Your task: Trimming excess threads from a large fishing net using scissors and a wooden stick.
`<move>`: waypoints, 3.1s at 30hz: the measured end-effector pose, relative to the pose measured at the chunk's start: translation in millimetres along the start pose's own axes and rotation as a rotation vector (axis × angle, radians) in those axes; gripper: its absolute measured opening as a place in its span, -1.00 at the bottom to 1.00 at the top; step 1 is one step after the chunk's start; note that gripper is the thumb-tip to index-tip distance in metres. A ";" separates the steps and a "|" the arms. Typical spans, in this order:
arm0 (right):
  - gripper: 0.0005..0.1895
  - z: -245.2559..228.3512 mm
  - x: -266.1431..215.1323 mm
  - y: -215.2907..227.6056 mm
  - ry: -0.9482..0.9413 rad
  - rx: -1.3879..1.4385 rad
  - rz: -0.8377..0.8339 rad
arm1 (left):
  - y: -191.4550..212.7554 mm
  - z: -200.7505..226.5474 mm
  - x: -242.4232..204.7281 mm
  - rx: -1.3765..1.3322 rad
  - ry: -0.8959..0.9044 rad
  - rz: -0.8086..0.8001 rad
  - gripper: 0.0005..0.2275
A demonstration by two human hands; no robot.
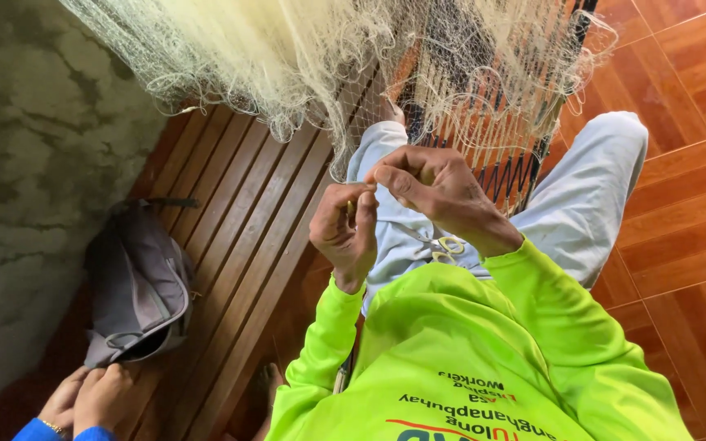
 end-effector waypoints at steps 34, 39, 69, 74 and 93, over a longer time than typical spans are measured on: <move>-0.84 62.3 0.0 -2.8 -0.139 0.599 0.075 | -6.9 -16.8 4.5 -0.380 0.553 -0.046 -0.88; -0.81 48.7 -7.1 -1.4 -0.052 0.541 0.050 | -6.2 -19.2 8.4 -0.386 0.653 -0.106 -0.87; -0.96 -62.3 -12.8 5.8 0.416 -0.734 -0.003 | -6.5 31.9 18.3 0.313 -0.406 -0.319 -0.85; -0.97 -64.3 -9.5 1.1 0.448 -0.602 -0.032 | -3.5 31.6 19.1 0.232 -0.300 -0.223 -0.87; -0.92 -77.5 2.0 -8.0 0.841 -0.904 -0.061 | 10.8 5.5 21.7 -0.214 0.230 -0.208 -0.91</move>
Point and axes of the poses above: each hand's wrist, its own x-axis towards the middle knuckle, its own y-axis out of the back of the hand, z = x × y, the point moved 7 cm from there along x, towards the middle knuckle, and after that the axes turned 5 degrees about -x, right-handed, at the moved point
